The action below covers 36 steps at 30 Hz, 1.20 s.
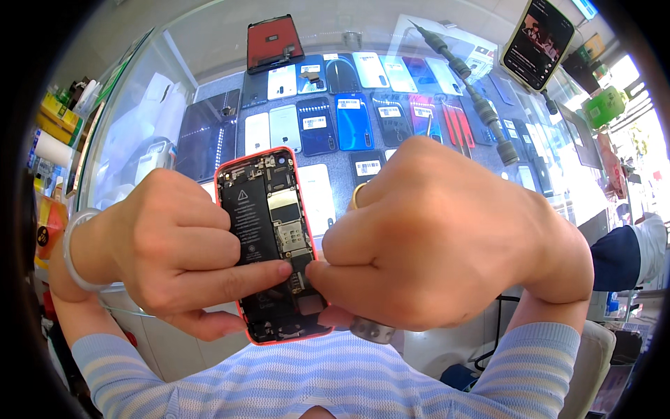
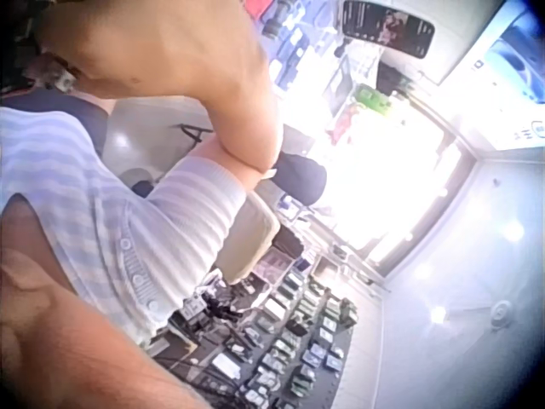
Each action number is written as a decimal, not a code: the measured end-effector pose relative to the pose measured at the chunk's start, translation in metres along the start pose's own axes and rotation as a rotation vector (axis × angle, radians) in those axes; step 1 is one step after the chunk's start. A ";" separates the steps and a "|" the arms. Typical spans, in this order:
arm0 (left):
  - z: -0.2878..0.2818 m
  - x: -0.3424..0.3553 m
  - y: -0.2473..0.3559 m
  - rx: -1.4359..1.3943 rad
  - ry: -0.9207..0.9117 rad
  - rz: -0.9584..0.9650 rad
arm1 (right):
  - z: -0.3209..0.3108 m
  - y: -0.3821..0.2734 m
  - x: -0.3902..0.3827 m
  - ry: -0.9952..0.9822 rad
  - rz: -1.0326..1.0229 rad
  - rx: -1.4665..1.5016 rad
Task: The person is unscrewing and removing components from the interior of a red mobile phone on a glass counter using a screwdriver.
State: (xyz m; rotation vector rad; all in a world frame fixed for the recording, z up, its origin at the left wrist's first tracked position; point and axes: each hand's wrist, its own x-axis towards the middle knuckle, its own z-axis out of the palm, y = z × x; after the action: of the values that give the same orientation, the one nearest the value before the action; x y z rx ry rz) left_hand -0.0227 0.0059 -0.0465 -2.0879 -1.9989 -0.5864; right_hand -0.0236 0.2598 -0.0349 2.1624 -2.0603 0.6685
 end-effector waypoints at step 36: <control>-0.002 0.001 0.001 0.006 -0.074 -0.065 | -0.001 -0.004 -0.001 0.023 0.070 -0.076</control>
State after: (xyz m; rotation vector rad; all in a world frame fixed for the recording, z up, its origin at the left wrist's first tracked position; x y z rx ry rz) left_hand -0.0215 0.0063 -0.0440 -2.0771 -2.1137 -0.5210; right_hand -0.0202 0.2610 -0.0334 2.0412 -2.1229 0.6083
